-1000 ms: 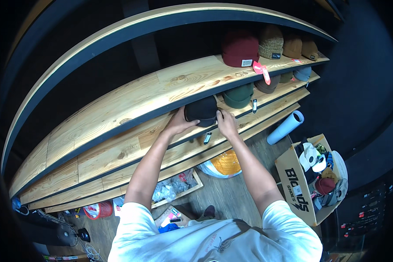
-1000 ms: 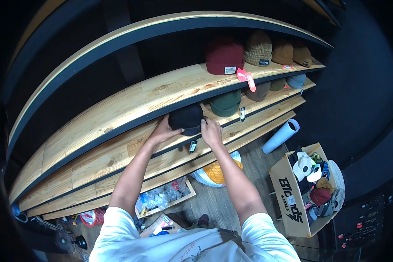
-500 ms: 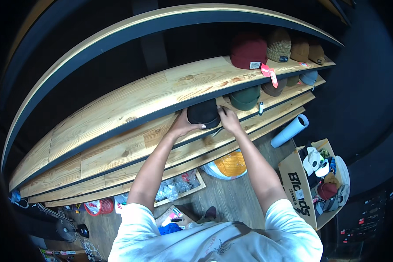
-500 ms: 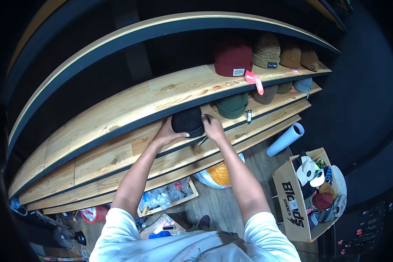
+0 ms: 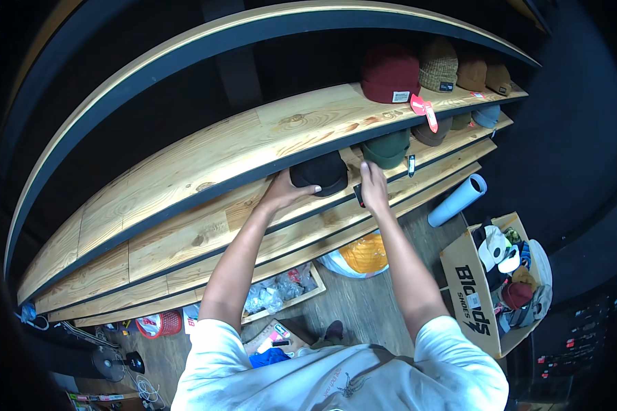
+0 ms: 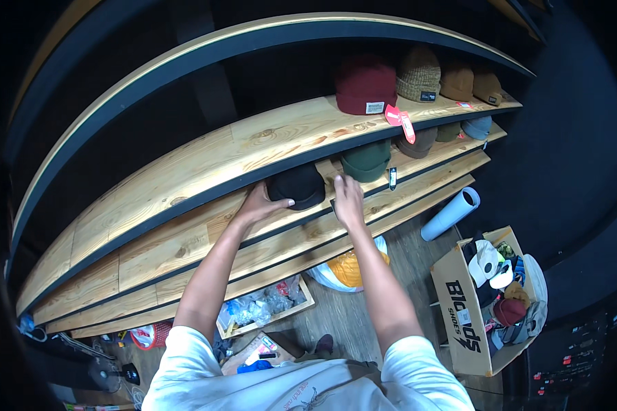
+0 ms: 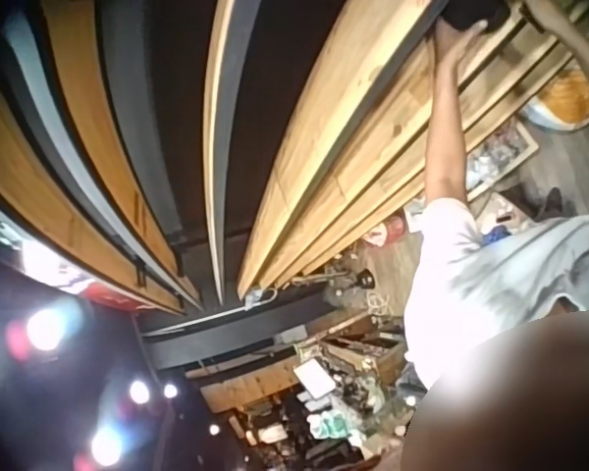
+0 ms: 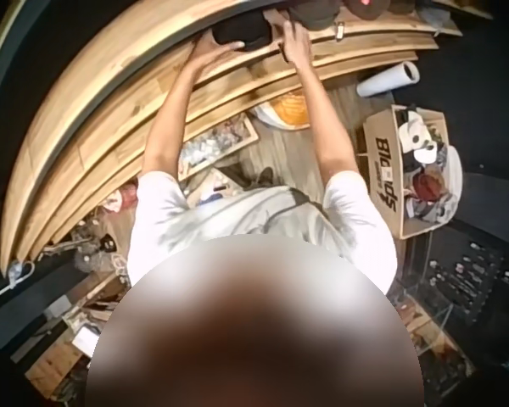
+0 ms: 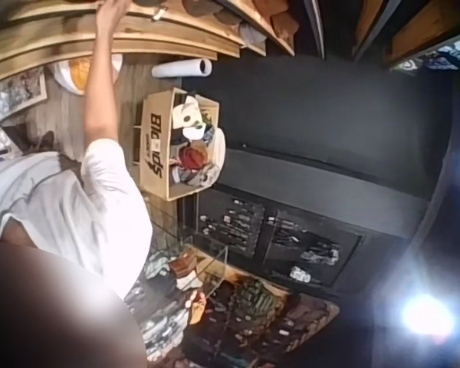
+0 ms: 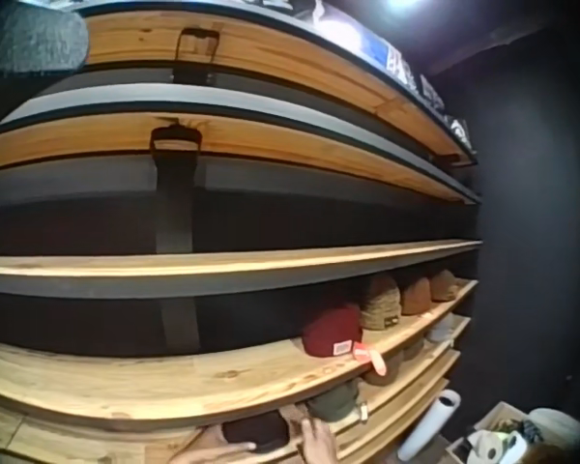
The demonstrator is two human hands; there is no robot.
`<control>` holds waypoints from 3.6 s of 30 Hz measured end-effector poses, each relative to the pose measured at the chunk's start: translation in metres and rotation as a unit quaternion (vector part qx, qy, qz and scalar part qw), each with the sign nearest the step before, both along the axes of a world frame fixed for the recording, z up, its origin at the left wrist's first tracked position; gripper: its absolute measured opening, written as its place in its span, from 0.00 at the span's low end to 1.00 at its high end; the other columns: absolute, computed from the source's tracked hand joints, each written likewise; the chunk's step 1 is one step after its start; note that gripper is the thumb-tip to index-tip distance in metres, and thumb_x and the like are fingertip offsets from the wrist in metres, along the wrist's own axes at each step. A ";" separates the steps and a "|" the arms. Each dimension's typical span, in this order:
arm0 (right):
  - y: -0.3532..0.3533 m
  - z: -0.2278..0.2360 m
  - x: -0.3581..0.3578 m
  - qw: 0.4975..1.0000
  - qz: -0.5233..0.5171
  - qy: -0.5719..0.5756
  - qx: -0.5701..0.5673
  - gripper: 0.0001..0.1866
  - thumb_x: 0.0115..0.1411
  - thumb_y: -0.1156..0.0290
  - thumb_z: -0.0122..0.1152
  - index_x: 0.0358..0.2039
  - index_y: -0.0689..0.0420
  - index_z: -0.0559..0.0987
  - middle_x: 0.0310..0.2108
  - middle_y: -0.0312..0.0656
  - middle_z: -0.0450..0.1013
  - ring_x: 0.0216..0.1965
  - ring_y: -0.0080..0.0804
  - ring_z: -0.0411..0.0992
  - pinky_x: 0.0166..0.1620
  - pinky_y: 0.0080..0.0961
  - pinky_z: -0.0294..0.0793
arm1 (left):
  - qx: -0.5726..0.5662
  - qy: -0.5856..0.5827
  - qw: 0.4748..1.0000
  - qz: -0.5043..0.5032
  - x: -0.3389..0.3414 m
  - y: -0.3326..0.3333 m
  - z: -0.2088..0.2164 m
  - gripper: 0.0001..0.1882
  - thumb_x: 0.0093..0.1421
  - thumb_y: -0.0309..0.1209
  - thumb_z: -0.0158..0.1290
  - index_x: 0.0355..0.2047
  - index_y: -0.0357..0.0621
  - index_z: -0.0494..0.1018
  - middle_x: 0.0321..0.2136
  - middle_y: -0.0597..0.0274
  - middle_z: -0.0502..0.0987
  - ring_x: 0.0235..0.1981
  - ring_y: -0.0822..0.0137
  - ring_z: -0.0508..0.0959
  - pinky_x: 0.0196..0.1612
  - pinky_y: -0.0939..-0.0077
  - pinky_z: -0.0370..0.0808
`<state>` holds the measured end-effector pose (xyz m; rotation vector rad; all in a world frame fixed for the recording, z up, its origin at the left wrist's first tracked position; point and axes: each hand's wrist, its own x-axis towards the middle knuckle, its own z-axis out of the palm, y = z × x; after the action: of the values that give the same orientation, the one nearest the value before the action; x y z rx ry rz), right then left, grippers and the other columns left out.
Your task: Stocking and organizing various hats and beanies from a shipping box onto retail shelves.
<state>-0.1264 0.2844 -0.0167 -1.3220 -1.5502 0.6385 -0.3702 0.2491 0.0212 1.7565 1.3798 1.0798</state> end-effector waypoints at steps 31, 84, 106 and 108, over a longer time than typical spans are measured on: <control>0.023 0.047 -0.049 0.992 0.111 -0.059 0.033 0.40 0.58 0.43 0.59 0.62 0.59 0.66 0.59 0.58 0.66 0.62 0.55 0.61 0.62 0.39 0.62 | 0.040 0.002 0.999 -0.016 0.012 0.024 -0.030 0.61 0.37 0.43 0.75 0.66 0.34 0.51 0.63 0.42 0.61 0.66 0.54 0.61 0.69 0.65 0.56; -0.014 -0.008 -0.007 0.996 0.084 -0.020 0.027 0.42 0.49 0.59 0.70 0.62 0.61 0.65 0.51 0.56 0.73 0.53 0.46 0.72 0.57 0.37 0.71 | 0.032 -0.094 0.995 0.004 0.001 0.006 -0.040 0.53 0.48 0.39 0.70 0.67 0.35 0.53 0.61 0.44 0.65 0.60 0.59 0.68 0.62 0.68 0.66; -0.022 -0.020 0.035 0.991 0.126 0.032 -0.005 0.37 0.55 0.58 0.68 0.61 0.63 0.67 0.53 0.53 0.73 0.55 0.39 0.73 0.56 0.33 0.72 | 0.303 0.038 0.947 0.097 0.049 -0.052 -0.002 0.25 0.57 0.27 0.55 0.55 0.38 0.68 0.50 0.48 0.72 0.52 0.55 0.74 0.57 0.67 0.69; -0.036 -0.020 0.054 0.990 0.124 0.070 0.016 0.33 0.58 0.62 0.66 0.60 0.64 0.68 0.52 0.51 0.74 0.49 0.34 0.76 0.53 0.29 0.74 | 0.275 0.054 0.960 -0.011 0.079 -0.066 0.006 0.21 0.57 0.26 0.54 0.53 0.38 0.71 0.45 0.50 0.75 0.48 0.58 0.77 0.53 0.68 0.71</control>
<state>-0.0727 0.2480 -0.0372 -1.0465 -1.6152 0.8387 -0.2916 0.1828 0.0270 2.2425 1.1855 1.4744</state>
